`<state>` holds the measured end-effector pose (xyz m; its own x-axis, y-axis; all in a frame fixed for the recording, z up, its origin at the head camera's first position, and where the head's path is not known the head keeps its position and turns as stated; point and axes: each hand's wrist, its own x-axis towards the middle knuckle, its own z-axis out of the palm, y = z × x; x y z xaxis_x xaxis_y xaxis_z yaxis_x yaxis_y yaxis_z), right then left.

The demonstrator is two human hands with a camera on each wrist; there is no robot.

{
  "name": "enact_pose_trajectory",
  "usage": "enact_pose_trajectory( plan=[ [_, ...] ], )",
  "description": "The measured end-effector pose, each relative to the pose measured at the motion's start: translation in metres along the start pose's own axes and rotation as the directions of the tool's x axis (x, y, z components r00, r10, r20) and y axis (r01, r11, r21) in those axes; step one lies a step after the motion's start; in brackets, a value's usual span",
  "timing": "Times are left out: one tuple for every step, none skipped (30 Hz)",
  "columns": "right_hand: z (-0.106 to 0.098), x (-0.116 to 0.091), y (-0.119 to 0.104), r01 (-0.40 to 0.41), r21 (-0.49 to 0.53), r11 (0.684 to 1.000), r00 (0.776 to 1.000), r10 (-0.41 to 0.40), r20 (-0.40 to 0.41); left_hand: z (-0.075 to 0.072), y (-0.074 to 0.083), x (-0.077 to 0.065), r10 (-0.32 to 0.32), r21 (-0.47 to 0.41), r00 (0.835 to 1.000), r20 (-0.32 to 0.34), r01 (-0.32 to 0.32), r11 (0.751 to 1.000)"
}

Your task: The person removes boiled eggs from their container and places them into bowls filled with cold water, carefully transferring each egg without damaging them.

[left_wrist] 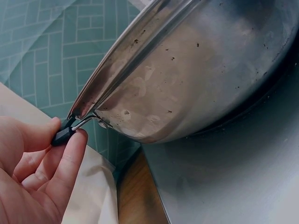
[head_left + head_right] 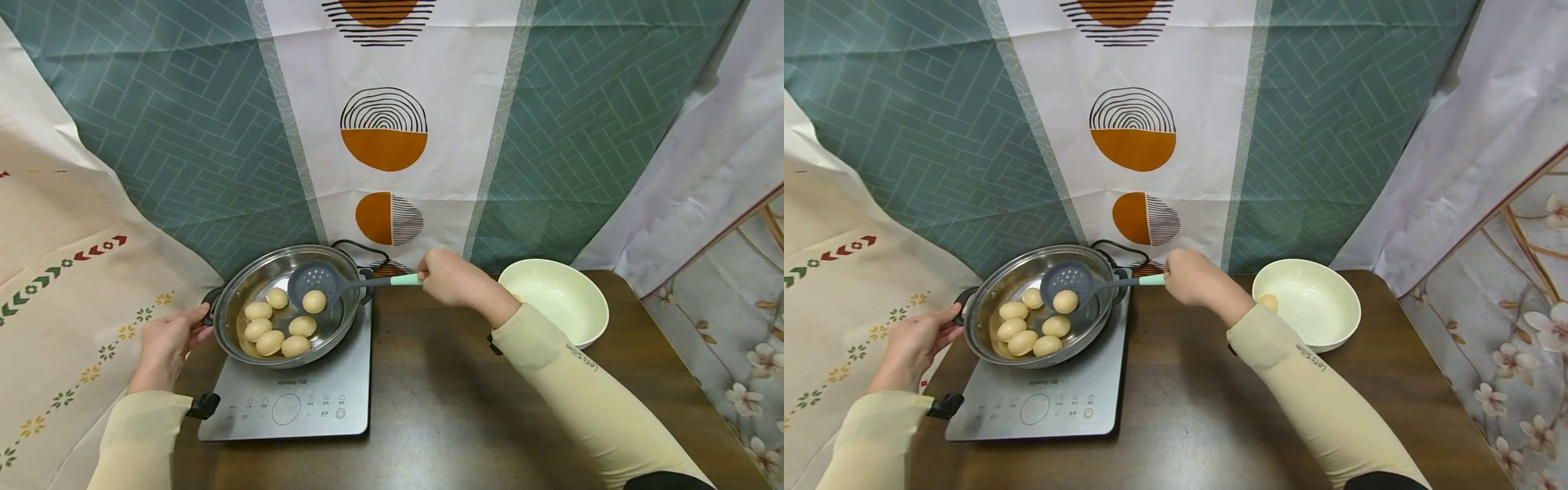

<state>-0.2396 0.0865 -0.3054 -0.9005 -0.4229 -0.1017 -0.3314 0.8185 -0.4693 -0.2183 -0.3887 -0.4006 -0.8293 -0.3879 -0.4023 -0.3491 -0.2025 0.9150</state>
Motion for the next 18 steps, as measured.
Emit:
enact_pose_trajectory(
  plan=[
    [-0.001, -0.001, 0.001, 0.0, 0.001, 1.0, 1.0, 0.0, -0.002, 0.0, 0.0, 0.0, -0.002, 0.002, 1.0, -0.003, 0.002, 1.0],
    [-0.003, -0.001, 0.002, -0.001, 0.003, 1.0, 1.0, 0.001, -0.006, 0.0, 0.0, 0.0, -0.003, 0.004, 1.0, -0.004, 0.003, 1.0],
    [-0.005, -0.002, 0.002, -0.003, 0.001, 1.0, 1.0, 0.003, -0.01, 0.0, 0.0, 0.001, -0.006, 0.007, 1.0, -0.005, 0.006, 1.0],
    [-0.006, -0.002, 0.003, -0.006, 0.001, 1.0, 1.0, 0.006, -0.013, 0.0, 0.0, 0.001, -0.007, 0.008, 1.0, -0.005, 0.007, 1.0],
    [-0.007, -0.003, 0.004, -0.012, -0.002, 1.0, 1.0, 0.012, -0.015, 0.0, 0.0, 0.001, -0.009, 0.008, 1.0, -0.007, 0.009, 1.0],
    [-0.009, -0.004, 0.006, -0.018, -0.007, 1.0, 1.0, 0.017, -0.018, 0.0, 0.0, 0.001, -0.009, 0.008, 1.0, -0.005, 0.009, 1.0],
    [-0.01, -0.004, 0.007, -0.023, -0.01, 1.0, 0.999, 0.023, -0.022, 0.0, 0.0, 0.001, -0.01, 0.009, 1.0, -0.005, 0.01, 1.0],
    [-0.012, -0.005, 0.008, -0.029, -0.013, 0.999, 0.999, 0.029, -0.025, 0.0, 0.0, 0.002, -0.012, 0.009, 1.0, -0.004, 0.012, 1.0],
    [-0.013, -0.006, 0.009, -0.035, -0.014, 0.999, 0.999, 0.035, -0.027, -0.001, 0.0, 0.002, -0.012, 0.008, 1.0, -0.004, 0.012, 1.0],
    [-0.014, -0.007, 0.011, -0.039, -0.014, 0.999, 0.999, 0.038, -0.029, -0.001, 0.0, 0.002, -0.012, 0.008, 1.0, -0.005, 0.012, 1.0],
    [-0.016, -0.008, 0.012, -0.042, -0.015, 0.999, 0.999, 0.041, -0.033, -0.001, 0.0, 0.002, -0.012, 0.009, 1.0, -0.004, 0.012, 1.0],
    [-0.017, -0.009, 0.014, -0.04, -0.015, 0.999, 0.998, 0.04, -0.04, -0.001, -0.001, 0.002, -0.013, 0.011, 1.0, -0.004, 0.013, 1.0],
    [-0.018, -0.011, 0.016, -0.041, -0.011, 0.999, 0.998, 0.04, -0.042, -0.001, -0.001, 0.002, -0.014, 0.011, 1.0, -0.005, 0.014, 1.0],
    [-0.02, -0.012, 0.017, -0.041, -0.006, 0.999, 0.998, 0.041, -0.042, -0.001, -0.001, 0.002, -0.014, 0.011, 1.0, -0.006, 0.014, 1.0],
    [-0.021, -0.014, 0.019, -0.041, -0.003, 0.999, 0.998, 0.041, -0.044, -0.001, -0.001, 0.002, -0.012, 0.014, 1.0, -0.007, 0.012, 1.0],
    [-0.022, -0.015, 0.021, -0.042, -0.003, 0.999, 0.998, 0.042, -0.046, -0.001, -0.001, 0.002, -0.012, 0.012, 1.0, -0.007, 0.012, 1.0],
    [-0.024, -0.017, 0.023, -0.044, -0.002, 0.999, 0.998, 0.044, -0.048, -0.001, -0.001, 0.001, -0.01, 0.012, 1.0, -0.005, 0.01, 1.0],
    [-0.026, -0.018, 0.025, -0.045, -0.001, 0.999, 0.998, 0.045, -0.051, 0.0, -0.001, 0.0, -0.007, 0.01, 1.0, -0.004, 0.007, 1.0]
  ],
)
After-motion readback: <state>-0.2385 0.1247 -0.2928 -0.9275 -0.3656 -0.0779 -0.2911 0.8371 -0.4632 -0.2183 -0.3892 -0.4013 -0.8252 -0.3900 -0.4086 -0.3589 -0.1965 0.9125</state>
